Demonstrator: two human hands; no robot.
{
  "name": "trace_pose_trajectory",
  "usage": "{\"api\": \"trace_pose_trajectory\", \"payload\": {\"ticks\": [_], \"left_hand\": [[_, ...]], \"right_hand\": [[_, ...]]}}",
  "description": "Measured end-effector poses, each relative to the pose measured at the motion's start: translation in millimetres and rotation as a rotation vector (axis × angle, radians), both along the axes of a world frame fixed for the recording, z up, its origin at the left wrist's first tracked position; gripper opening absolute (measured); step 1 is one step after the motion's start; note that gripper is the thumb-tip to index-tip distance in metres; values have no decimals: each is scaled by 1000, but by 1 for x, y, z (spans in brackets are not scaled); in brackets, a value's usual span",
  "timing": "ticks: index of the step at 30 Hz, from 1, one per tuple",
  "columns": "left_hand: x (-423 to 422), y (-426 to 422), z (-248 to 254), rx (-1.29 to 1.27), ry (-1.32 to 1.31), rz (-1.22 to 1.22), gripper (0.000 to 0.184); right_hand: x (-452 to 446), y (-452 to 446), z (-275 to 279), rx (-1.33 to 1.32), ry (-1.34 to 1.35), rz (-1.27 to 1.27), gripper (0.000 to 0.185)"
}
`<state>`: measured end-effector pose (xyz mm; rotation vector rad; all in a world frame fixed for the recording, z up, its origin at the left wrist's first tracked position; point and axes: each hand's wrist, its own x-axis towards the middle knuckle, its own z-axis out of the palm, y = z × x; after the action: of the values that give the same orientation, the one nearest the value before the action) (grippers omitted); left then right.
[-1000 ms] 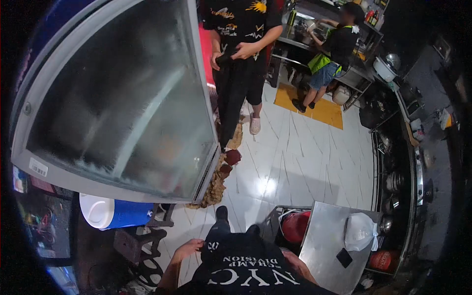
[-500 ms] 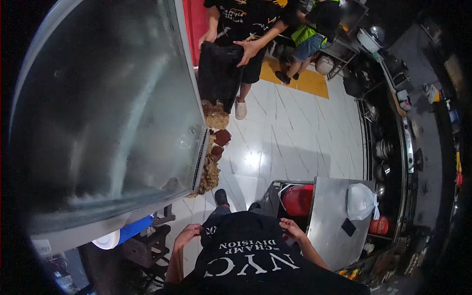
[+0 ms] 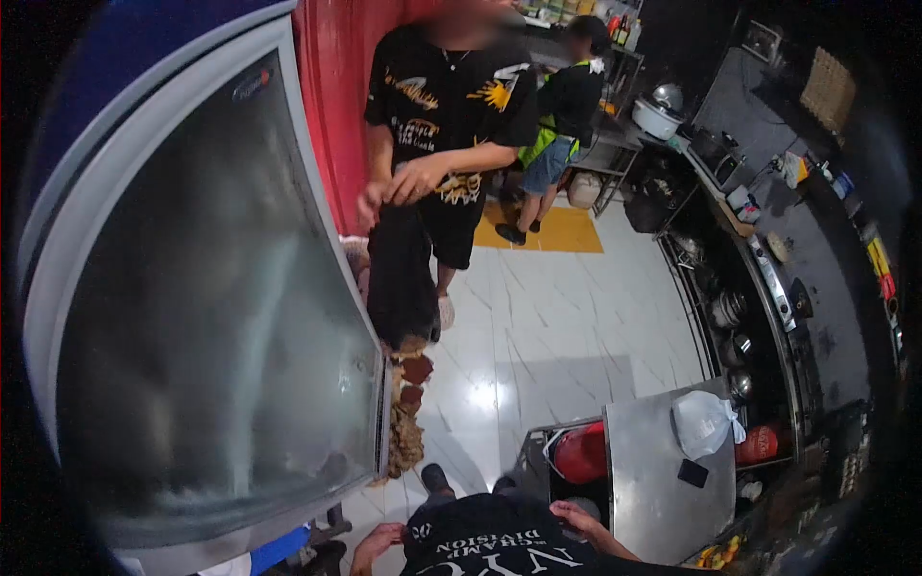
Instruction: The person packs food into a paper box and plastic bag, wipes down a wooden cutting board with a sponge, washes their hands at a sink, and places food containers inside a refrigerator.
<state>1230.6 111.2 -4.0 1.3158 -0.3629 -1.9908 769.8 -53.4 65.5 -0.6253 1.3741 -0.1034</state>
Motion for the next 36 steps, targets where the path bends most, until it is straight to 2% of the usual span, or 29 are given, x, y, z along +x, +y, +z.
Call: {"api": "trace_pose_trajectory", "payload": {"ticks": [1,4,5,8,12,15,18,24,29,30,33,34,36], "left_hand": [[2,-5,-1,5,0,-4,23],[11,-23,-1,7,-8,-20,23],[13,-28,0,7,-12,-27,23],[17,-37,-1,3,-18,-36,23],[18,-43,2,-3,-24,-31,24],[16,-46,2,-5,-23,-26,24],[14,-48,1,-4,-23,-17,24],[6,-48,-2,5,-26,5,24],[-2,-49,-3,3,-29,24,24],[-6,-53,3,1,-31,29,24],[-17,-63,8,1,-32,51,24],[-22,-65,10,4,-33,56,24],[-24,-68,8,13,-20,67,24]], "right_hand": [[0,0,-3,42,45,-18,22],[-9,1,-13,23,-111,-48,22],[-13,0,-17,-4,-108,9,15],[-20,2,-46,-89,-167,28,12],[-18,-2,-25,-66,-139,43,12],[-21,-3,-29,-63,-124,18,14],[-24,-6,-35,-130,-227,57,15],[-27,-11,-35,-68,-165,8,16],[-50,-15,-47,-115,-159,76,14],[-53,-20,-46,-135,-179,103,13],[-38,-35,35,11,-237,-128,12],[-38,-38,28,-96,-131,-143,12],[-36,-36,39,-99,-118,-111,12]]}}
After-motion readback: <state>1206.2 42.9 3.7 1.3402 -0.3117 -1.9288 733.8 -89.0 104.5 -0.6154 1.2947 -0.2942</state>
